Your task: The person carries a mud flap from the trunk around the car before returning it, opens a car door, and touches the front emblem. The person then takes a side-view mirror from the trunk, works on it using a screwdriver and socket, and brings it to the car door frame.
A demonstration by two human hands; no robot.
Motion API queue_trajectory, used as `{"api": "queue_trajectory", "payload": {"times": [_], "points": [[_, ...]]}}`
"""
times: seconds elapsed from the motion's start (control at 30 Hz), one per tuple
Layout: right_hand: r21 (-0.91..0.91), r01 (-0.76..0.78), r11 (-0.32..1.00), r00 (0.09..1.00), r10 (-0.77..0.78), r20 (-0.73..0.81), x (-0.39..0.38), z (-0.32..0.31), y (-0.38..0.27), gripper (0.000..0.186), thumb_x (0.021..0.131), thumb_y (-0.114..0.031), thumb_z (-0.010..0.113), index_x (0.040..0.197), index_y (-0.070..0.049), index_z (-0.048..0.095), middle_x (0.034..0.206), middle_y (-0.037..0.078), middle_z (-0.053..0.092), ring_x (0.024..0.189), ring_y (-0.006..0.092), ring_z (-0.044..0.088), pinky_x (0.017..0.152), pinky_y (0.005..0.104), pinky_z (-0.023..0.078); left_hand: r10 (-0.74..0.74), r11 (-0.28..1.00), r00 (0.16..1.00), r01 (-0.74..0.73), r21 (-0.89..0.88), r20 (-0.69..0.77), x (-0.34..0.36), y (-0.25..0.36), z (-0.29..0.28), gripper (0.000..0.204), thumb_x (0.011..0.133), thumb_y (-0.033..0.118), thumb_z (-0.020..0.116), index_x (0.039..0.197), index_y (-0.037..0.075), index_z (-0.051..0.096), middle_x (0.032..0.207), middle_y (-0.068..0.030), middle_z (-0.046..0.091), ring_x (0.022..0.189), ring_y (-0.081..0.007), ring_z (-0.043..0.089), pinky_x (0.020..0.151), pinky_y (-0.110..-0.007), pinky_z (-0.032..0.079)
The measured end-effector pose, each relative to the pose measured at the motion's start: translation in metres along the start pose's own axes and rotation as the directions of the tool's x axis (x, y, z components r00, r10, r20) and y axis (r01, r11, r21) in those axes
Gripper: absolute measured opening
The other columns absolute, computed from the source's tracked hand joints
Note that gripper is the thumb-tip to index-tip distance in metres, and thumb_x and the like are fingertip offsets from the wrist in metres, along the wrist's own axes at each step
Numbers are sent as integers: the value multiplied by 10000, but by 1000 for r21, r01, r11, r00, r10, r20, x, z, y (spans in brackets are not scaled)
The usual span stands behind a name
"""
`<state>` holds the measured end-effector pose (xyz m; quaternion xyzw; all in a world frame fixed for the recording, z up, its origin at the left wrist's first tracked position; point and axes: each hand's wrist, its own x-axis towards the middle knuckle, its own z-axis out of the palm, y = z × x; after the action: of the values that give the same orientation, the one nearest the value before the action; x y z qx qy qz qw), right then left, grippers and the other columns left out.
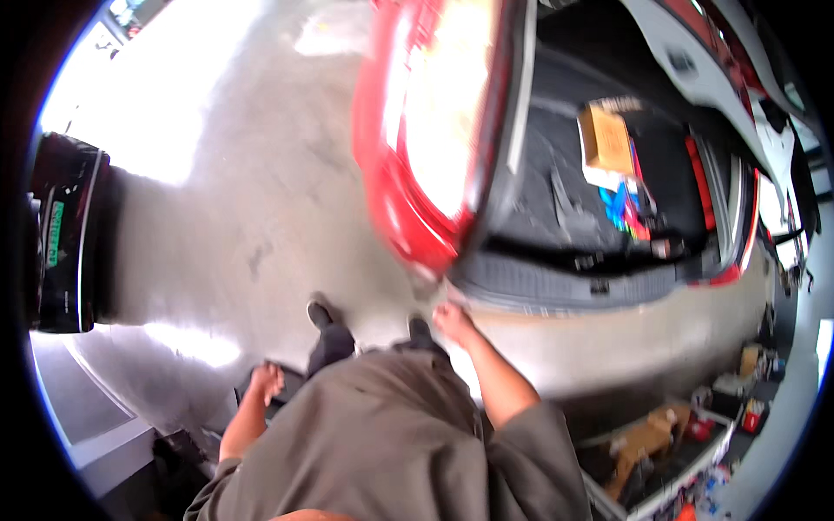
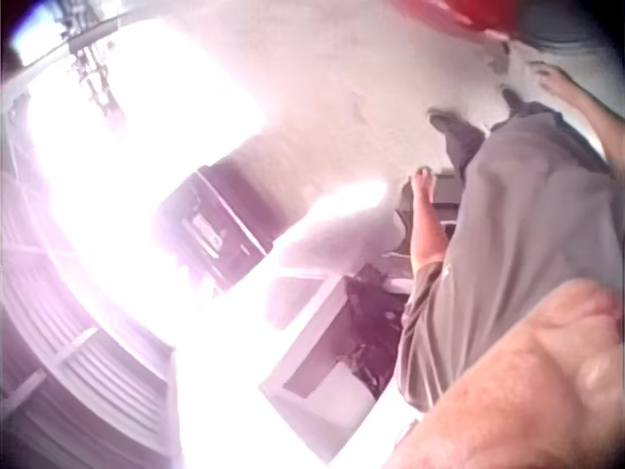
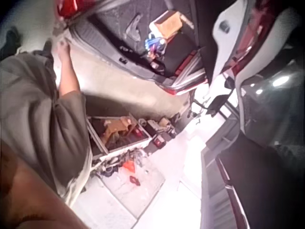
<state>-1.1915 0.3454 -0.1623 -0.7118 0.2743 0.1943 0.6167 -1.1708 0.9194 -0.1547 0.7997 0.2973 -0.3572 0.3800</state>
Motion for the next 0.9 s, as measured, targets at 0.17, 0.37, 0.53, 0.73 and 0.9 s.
{"api": "queue_trajectory", "payload": {"times": [0.17, 0.37, 0.53, 0.73, 0.9], "points": [[-106, -193, 975, 957, 211, 198, -111, -216, 139, 319, 956, -252, 626, 1208, -56, 617, 954, 41, 695, 830, 145, 666, 697, 318, 536, -267, 871, 916, 363, -331, 301, -137, -148, 297, 175, 945, 113, 451, 975, 41, 608, 698, -97, 598, 500, -227, 558, 387, -346, 400], [-877, 480, -10, 864, 182, 470, 11, -134, 175, 249, 902, -276, 629, 954, -47, 714, 906, 74, 695, 780, 150, 663, 671, 322, 528, -198, 914, 980, 182, -362, -7, -103, -82, 175, 199, 966, 163, 489, 1029, 36, 630, 820, -99, 661, 572, -203, 598, 456, -316, 438], [-259, -141, 955, 980, 172, 103, 41, -89, 33, 255, 901, -254, 640, 972, -20, 713, 864, 75, 683, 724, 131, 619, 641, 292, 494, -220, 953, 975, 210, -217, -24, 7, -32, 78, 206, 956, 156, 477, 964, 15, 627, 750, -97, 651, 560, -181, 599, 460, -307, 450], [-240, -116, 964, 987, 138, 78, 165, -67, -33, 244, 927, -235, 617, 1014, -23, 699, 828, 52, 673, 741, 134, 620, 653, 308, 501, 13, 951, 989, -58, -305, -149, 145, 131, 20, 225, 945, 137, 493, 996, -15, 651, 786, -104, 673, 617, -170, 621, 520, -296, 486], [-722, -60, 689, 936, 290, 198, 334, -93, -63, 274, 905, -245, 600, 1049, -41, 712, 946, 115, 704, 870, 234, 665, 756, 369, 528, 213, 945, 975, -221, -240, -56, 181, 320, -16, 243, 951, 115, 515, 1092, -28, 651, 841, -110, 694, 710, -171, 653, 630, -277, 520]]}}
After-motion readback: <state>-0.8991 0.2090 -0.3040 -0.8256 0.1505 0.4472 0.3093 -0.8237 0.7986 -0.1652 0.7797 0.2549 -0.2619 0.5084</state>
